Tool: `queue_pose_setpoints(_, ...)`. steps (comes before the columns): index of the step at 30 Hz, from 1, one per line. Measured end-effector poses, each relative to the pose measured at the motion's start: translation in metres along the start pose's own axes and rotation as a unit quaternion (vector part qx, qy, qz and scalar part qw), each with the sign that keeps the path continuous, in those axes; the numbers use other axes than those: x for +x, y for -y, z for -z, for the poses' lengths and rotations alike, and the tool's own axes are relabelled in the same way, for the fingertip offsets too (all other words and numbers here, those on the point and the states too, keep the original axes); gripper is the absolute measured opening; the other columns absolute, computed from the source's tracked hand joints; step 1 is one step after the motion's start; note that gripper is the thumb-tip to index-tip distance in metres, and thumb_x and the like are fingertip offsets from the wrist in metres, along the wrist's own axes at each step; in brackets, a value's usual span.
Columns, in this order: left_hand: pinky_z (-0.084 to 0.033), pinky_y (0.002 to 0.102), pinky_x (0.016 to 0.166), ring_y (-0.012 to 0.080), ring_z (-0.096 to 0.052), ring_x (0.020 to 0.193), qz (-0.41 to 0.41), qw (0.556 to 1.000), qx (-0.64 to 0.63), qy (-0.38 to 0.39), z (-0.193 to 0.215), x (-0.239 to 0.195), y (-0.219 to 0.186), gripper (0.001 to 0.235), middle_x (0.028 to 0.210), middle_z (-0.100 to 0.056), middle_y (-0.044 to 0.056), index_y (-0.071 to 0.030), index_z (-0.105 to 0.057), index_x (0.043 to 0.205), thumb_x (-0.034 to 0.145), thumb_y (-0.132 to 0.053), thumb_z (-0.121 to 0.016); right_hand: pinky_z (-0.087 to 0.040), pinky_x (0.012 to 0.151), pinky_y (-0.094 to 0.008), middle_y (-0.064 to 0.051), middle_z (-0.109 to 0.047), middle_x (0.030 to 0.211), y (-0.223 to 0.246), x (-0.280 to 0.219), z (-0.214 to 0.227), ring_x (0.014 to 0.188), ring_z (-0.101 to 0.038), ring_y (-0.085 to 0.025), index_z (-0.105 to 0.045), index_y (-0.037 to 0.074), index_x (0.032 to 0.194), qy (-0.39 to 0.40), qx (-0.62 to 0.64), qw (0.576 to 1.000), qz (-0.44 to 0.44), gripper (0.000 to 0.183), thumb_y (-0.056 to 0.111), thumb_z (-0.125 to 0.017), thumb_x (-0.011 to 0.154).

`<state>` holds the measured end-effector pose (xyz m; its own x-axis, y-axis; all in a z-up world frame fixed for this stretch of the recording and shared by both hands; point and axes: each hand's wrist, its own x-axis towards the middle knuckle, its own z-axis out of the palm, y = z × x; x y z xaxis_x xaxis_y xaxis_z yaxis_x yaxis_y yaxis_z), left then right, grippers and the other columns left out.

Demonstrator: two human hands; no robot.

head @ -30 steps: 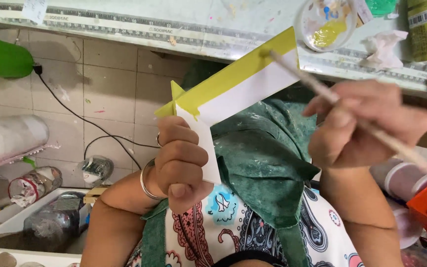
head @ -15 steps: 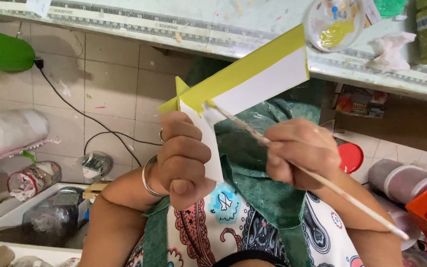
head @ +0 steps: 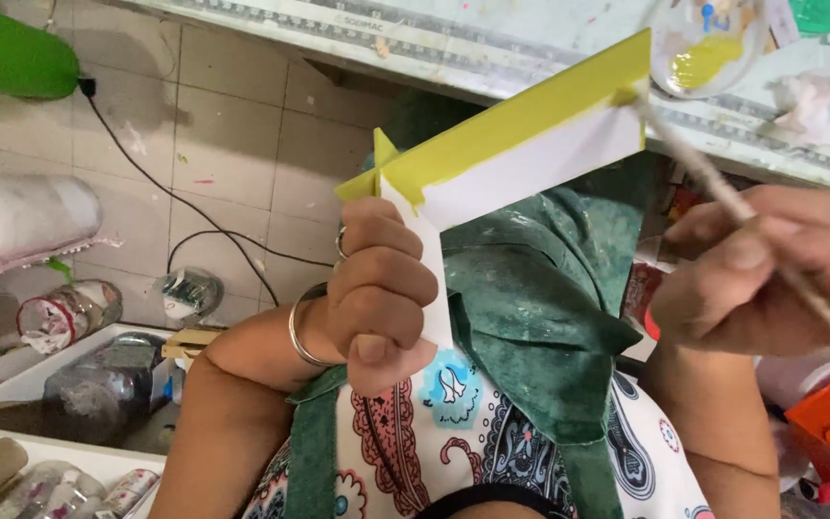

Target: Painting a small decorative wooden sign with yellow paint using a brush

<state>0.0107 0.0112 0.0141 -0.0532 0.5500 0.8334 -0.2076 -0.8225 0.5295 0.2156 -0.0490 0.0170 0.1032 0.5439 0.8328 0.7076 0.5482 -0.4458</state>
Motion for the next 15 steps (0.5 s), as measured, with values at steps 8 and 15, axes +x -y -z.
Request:
queue_pose_setpoints(8, -0.025, 0.033, 0.058, 0.0133, -0.030, 0.045, -0.010, 0.999, 0.006, 0.046, 0.004, -0.003, 0.004, 0.039, 0.050, -0.037, -0.001, -0.014, -0.030, 0.058, 0.095, -0.023, -0.023, -0.029, 0.045, -0.025, -0.009, -0.055, 0.053, -0.024, -0.063, 0.055, 0.043, -0.043, -0.016, -0.059, -0.003, 0.055, 0.082, -0.049, 0.991, -0.098, 0.042, 0.004, -0.039, 0.091)
queue_pose_setpoints(15, -0.026, 0.031, 0.059, 0.0125, -0.029, 0.047, 0.008, 0.999, -0.001, -0.044, -0.010, -0.001, -0.001, 0.040, 0.047, -0.032, -0.003, -0.015, -0.029, 0.054, 0.093, -0.024, -0.026, -0.041, 0.028, -0.027, -0.016, -0.048, 0.054, 0.035, -0.001, -0.049, 0.044, -0.051, -0.022, -0.032, -0.002, 0.078, 0.019, 0.285, 0.958, -0.019, 0.013, -0.004, -0.042, 0.086)
